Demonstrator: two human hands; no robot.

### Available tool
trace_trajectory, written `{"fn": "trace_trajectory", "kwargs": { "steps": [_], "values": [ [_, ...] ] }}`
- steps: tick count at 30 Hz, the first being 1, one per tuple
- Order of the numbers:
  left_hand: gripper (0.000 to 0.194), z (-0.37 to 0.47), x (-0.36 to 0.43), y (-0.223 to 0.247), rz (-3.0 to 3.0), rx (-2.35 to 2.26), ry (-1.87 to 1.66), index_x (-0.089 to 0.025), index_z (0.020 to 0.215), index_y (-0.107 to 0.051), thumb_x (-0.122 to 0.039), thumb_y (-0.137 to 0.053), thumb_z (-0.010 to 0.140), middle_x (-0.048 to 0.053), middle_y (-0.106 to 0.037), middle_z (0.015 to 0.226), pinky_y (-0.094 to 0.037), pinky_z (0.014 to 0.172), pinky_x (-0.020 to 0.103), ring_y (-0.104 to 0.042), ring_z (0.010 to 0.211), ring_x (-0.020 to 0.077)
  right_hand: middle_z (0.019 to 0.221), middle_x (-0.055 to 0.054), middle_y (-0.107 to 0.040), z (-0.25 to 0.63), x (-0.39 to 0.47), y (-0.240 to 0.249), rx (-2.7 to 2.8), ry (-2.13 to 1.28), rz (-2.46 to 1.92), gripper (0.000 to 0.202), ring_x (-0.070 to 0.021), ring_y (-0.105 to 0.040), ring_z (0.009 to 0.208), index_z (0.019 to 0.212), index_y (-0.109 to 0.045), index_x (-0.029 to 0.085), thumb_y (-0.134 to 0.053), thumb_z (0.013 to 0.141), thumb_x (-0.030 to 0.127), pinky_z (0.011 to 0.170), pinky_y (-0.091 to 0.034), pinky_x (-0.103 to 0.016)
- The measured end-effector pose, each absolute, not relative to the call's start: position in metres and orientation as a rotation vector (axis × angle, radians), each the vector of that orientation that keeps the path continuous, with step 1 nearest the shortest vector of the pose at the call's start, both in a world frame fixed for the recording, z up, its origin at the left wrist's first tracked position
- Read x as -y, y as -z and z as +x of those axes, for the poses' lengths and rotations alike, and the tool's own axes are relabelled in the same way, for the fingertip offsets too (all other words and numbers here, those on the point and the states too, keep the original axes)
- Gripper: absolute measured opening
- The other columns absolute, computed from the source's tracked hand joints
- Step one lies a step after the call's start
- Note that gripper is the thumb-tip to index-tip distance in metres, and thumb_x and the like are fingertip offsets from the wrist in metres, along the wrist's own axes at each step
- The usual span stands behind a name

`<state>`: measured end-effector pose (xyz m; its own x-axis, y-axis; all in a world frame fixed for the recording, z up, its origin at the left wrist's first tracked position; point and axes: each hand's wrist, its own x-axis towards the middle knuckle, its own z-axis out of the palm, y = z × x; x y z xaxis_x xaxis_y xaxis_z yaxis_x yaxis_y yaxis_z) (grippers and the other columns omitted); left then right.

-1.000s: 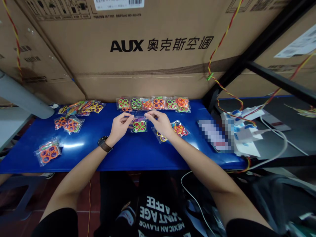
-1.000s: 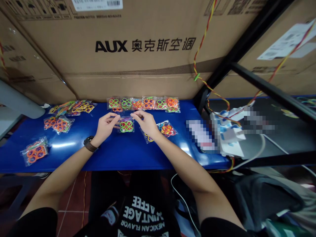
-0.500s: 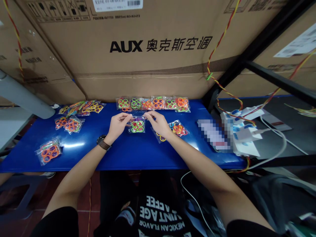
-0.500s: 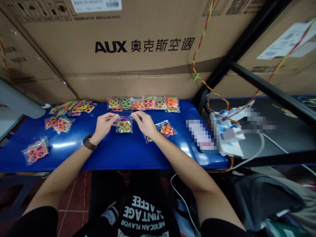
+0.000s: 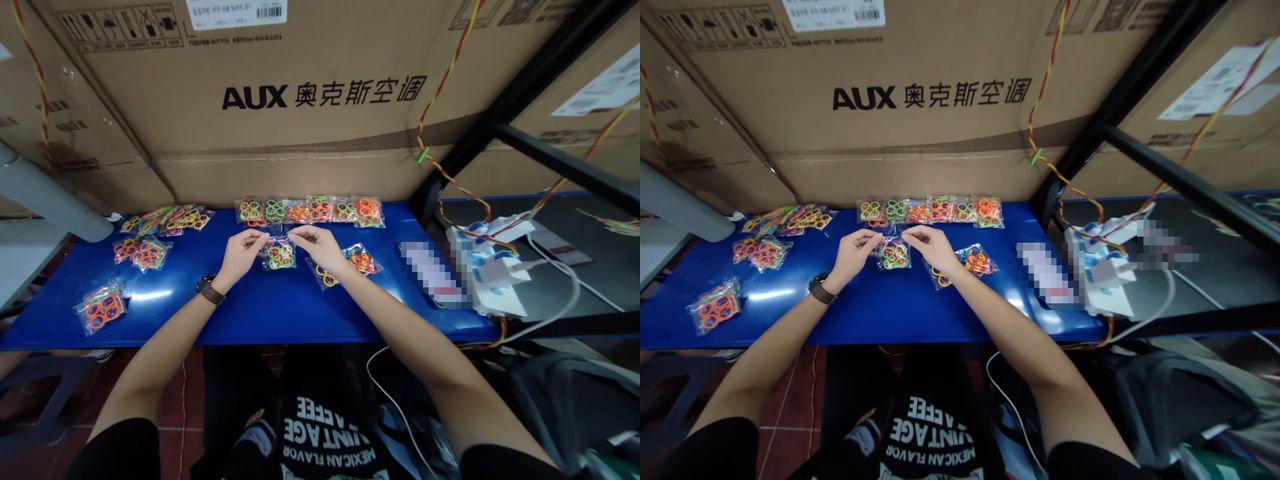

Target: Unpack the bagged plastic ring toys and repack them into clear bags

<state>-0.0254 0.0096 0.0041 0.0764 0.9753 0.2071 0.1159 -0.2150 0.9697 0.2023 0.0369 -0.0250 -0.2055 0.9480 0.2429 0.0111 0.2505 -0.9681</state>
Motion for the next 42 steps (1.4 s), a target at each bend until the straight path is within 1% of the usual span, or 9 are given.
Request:
{"fn": "trace_trajectory", "kwargs": {
  "steps": [7, 14, 20, 24, 27, 29, 34, 37, 42],
  "values": [
    [0.035, -0.028, -0.012, -0.001, 1.509, -1.117, -1.224, -0.017, 0.095, -0.078, -0.052, -0.079, 0.090, 0.010, -0.083, 0.091, -0.070, 0.071, 0.032, -0.081, 0.086, 0.0227, 0.092, -0.004, -0.081, 0.203, -0.037, 0.026, 1.477, -1.101, -0.965, 0.033, -0.0198, -0.071, 0.086, 0.092, -0.077, 0.025, -0.080, 0.086, 0.057, 0.087, -0.057, -0.040],
    [0.036, -0.034, -0.020, 0.000, 1.539, -1.132, -1.194, -0.017, 0.091, -0.078, -0.053, -0.081, 0.086, 0.009, -0.083, 0.085, -0.070, 0.070, 0.035, -0.081, 0.080, 0.0238, 0.085, -0.002, -0.076, 0.201, -0.036, 0.029, 1.528, -1.052, -0.961, 0.035, -0.0184, -0.067, 0.078, 0.091, -0.073, 0.024, -0.074, 0.090, 0.059, 0.080, -0.055, -0.037],
    [0.034, -0.035, -0.022, 0.005, 1.527, -1.091, -1.174, -0.016, 0.095, -0.079, -0.050, -0.081, 0.087, 0.010, -0.083, 0.087, -0.070, 0.072, 0.035, -0.082, 0.085, 0.0240, 0.088, -0.004, -0.078, 0.204, -0.038, 0.028, 1.548, -1.053, -0.922, 0.036, -0.0198, -0.071, 0.083, 0.090, -0.071, 0.024, -0.073, 0.090, 0.060, 0.083, -0.057, -0.039],
    [0.035, -0.034, -0.021, 0.006, 1.514, -1.093, -1.162, -0.016, 0.101, -0.080, -0.047, -0.082, 0.087, 0.011, -0.084, 0.091, -0.071, 0.075, 0.037, -0.083, 0.091, 0.0260, 0.093, -0.004, -0.080, 0.205, -0.038, 0.027, 1.542, -1.076, -0.920, 0.037, -0.0204, -0.073, 0.087, 0.095, -0.074, 0.024, -0.075, 0.089, 0.060, 0.088, -0.059, -0.039],
    [0.037, -0.034, -0.020, 0.004, 1.527, -1.095, -1.142, -0.017, 0.111, -0.081, -0.045, -0.081, 0.087, 0.010, -0.084, 0.093, -0.072, 0.078, 0.038, -0.083, 0.095, 0.0267, 0.103, -0.004, -0.082, 0.204, -0.038, 0.027, 1.545, -1.091, -0.900, 0.035, -0.0212, -0.075, 0.093, 0.107, -0.078, 0.026, -0.075, 0.090, 0.056, 0.094, -0.059, -0.041],
    [0.037, -0.034, -0.020, 0.003, 1.530, -1.090, -1.141, -0.018, 0.113, -0.081, -0.045, -0.081, 0.088, 0.009, -0.084, 0.092, -0.072, 0.079, 0.039, -0.083, 0.095, 0.0264, 0.105, -0.004, -0.083, 0.204, -0.037, 0.027, 1.556, -1.077, -0.902, 0.032, -0.0218, -0.076, 0.095, 0.110, -0.079, 0.027, -0.074, 0.091, 0.052, 0.095, -0.059, -0.043],
    [0.030, -0.035, -0.020, 0.002, 1.499, -1.064, -1.144, -0.019, 0.102, -0.082, -0.044, -0.082, 0.086, 0.009, -0.084, 0.096, -0.072, 0.081, 0.038, -0.082, 0.095, 0.0253, 0.104, -0.002, -0.083, 0.207, -0.035, 0.023, 1.603, -1.022, -0.916, 0.016, -0.0222, -0.076, 0.096, 0.099, -0.081, 0.029, -0.071, 0.094, 0.040, 0.095, -0.059, -0.043],
    [0.029, -0.036, -0.021, 0.003, 1.493, -1.054, -1.148, -0.019, 0.100, -0.082, -0.043, -0.081, 0.085, 0.009, -0.084, 0.098, -0.071, 0.081, 0.038, -0.082, 0.094, 0.0242, 0.103, -0.002, -0.083, 0.209, -0.035, 0.021, 1.626, -1.007, -0.925, 0.016, -0.0220, -0.076, 0.095, 0.096, -0.082, 0.029, -0.067, 0.094, 0.035, 0.094, -0.059, -0.043],
    [0.024, -0.038, -0.022, 0.003, 1.473, -1.038, -1.145, -0.019, 0.095, -0.079, -0.041, -0.080, 0.086, 0.009, -0.083, 0.100, -0.071, 0.081, 0.036, -0.081, 0.098, 0.0234, 0.107, -0.001, -0.083, 0.211, -0.035, 0.018, 1.692, -0.976, -0.935, 0.022, -0.0220, -0.075, 0.104, 0.098, -0.083, 0.031, -0.061, 0.095, 0.029, 0.102, -0.055, -0.044]
  ]
}}
